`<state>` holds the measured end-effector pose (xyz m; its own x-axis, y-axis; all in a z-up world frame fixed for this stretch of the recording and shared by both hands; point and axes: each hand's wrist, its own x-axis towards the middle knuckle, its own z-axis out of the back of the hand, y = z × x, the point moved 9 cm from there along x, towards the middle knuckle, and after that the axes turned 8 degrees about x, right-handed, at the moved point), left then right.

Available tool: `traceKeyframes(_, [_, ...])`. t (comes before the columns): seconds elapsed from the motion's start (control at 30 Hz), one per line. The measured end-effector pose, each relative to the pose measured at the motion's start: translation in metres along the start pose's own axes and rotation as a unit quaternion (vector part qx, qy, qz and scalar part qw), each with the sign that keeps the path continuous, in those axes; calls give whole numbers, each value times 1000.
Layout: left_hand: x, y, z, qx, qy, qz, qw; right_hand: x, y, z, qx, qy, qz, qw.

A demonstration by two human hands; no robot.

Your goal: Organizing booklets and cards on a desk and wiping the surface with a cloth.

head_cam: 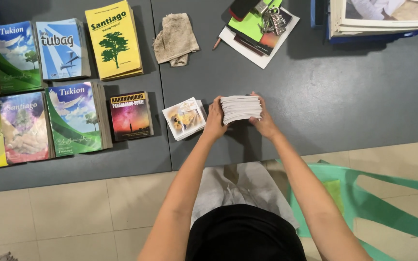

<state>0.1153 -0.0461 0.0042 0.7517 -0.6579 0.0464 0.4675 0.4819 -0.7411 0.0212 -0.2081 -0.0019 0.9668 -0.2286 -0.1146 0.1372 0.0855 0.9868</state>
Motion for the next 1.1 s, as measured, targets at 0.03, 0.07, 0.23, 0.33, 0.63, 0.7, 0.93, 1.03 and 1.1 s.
traceKeyframes(0.03, [2,-2,2,0,-1,-1,1000,2,6,-1,-1,-1,1,1000])
traceKeyframes(0.07, [1,-3,4,-3,-7,-3,1000,3,8,-3,-30,4,-20,999])
traceKeyframes(0.23, [0,-10,10,-18,-9,39,999,1,-5,-4,-75,-8,-53,996])
traceKeyframes(0.33, [1,-5,8,-61,-27,49,997,4,-3,-5,-74,-12,-8,997])
traceKeyframes(0.63, [-3,-9,8,-49,-71,-27,996,1,7,-6,-104,-12,8,995])
traceKeyframes(0.7, [-1,-17,13,-25,-41,-51,998,3,7,-5,-128,20,58,990])
traceKeyframes(0.93, [10,-5,15,-12,27,22,999,4,10,10,-128,11,-82,988])
traceKeyframes(1.03, [12,-9,19,-25,35,36,998,4,9,10,-91,14,-43,995])
traceKeyframes(1.1, [15,-9,25,-34,25,73,996,6,14,8,-72,15,-19,997])
